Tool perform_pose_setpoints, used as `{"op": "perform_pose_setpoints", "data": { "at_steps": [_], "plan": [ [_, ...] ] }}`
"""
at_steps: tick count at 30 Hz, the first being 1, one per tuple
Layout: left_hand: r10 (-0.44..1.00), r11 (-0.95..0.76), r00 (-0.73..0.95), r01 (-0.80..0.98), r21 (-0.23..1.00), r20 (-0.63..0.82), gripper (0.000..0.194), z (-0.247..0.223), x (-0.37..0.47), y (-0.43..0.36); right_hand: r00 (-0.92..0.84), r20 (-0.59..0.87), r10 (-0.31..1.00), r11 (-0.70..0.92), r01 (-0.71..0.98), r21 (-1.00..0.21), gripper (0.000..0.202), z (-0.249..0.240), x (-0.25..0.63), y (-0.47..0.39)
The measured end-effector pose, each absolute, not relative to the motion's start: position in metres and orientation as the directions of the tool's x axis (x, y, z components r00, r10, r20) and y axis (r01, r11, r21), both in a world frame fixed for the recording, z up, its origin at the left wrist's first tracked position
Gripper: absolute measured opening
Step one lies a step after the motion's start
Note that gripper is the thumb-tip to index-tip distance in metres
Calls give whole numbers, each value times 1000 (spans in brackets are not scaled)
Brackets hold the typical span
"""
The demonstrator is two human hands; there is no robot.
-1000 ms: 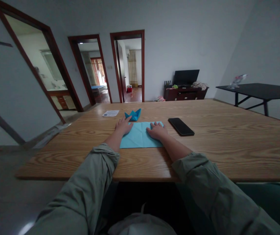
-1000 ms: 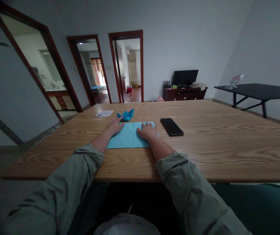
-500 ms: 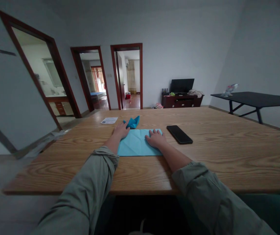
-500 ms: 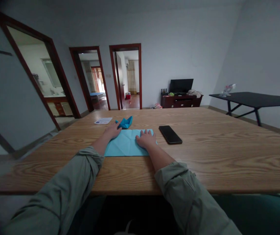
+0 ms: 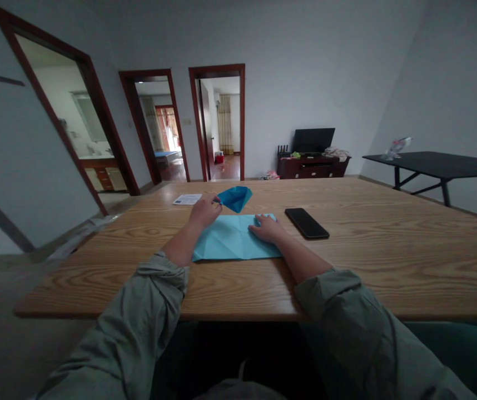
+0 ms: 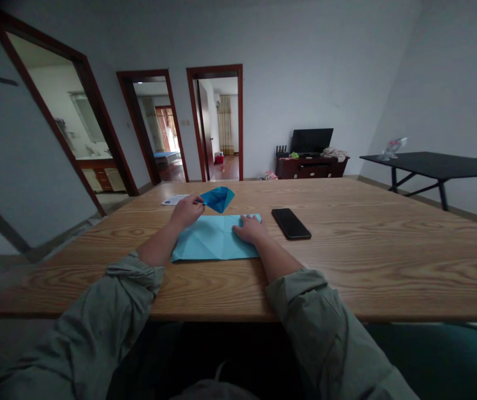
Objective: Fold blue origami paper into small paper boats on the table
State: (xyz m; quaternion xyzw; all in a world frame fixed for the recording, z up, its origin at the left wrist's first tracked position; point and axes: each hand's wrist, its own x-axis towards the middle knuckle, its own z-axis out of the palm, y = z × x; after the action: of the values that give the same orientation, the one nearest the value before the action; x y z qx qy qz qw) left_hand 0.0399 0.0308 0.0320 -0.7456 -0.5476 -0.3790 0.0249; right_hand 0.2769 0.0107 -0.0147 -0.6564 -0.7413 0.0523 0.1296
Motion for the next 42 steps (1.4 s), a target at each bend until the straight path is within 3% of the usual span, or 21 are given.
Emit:
{"op": "perform_pose_setpoints", "data": {
  "at_steps": [3,6,9,12,16,18,24,28,31,37,42],
  "plan": [
    [768,-485,162,778,399,619,18,34,44,20,-36,310,950,170,894,-415,75,-4,279,6],
    [800,-521,183,684,510,572,18,31,49,14,-42,489,871,352,748,-563,76,9,280,-1],
    [836,-543,274,539,644,476,20,29,56,8,-182,465,866,490,493,-719,63,17,274,-11],
    [824,-561,360,412,718,437,18,29,63,2,-286,440,851,509,247,-825,62,18,264,-19],
    [832,-537,357,328,777,425,14,32,70,-2,-317,457,831,512,113,-852,84,17,258,-24],
    [859,-496,318,320,807,402,15,31,70,-1,-305,467,830,518,111,-848,86,17,258,-25],
    [878,-477,210,455,752,430,14,29,62,4,-199,519,831,550,161,-819,71,20,261,-26],
    [843,-480,137,627,614,520,12,34,58,2,-204,445,872,478,163,-863,60,23,260,-26],
    [825,-479,107,653,587,554,11,36,58,0,-157,417,895,433,84,-898,52,21,259,-22],
    [794,-586,113,405,702,597,47,34,65,-2,-114,367,923,361,-73,-930,38,13,260,-8],
    [841,-542,123,201,816,528,60,31,68,0,-66,297,953,277,-218,-936,28,13,261,-9]
  ]
}}
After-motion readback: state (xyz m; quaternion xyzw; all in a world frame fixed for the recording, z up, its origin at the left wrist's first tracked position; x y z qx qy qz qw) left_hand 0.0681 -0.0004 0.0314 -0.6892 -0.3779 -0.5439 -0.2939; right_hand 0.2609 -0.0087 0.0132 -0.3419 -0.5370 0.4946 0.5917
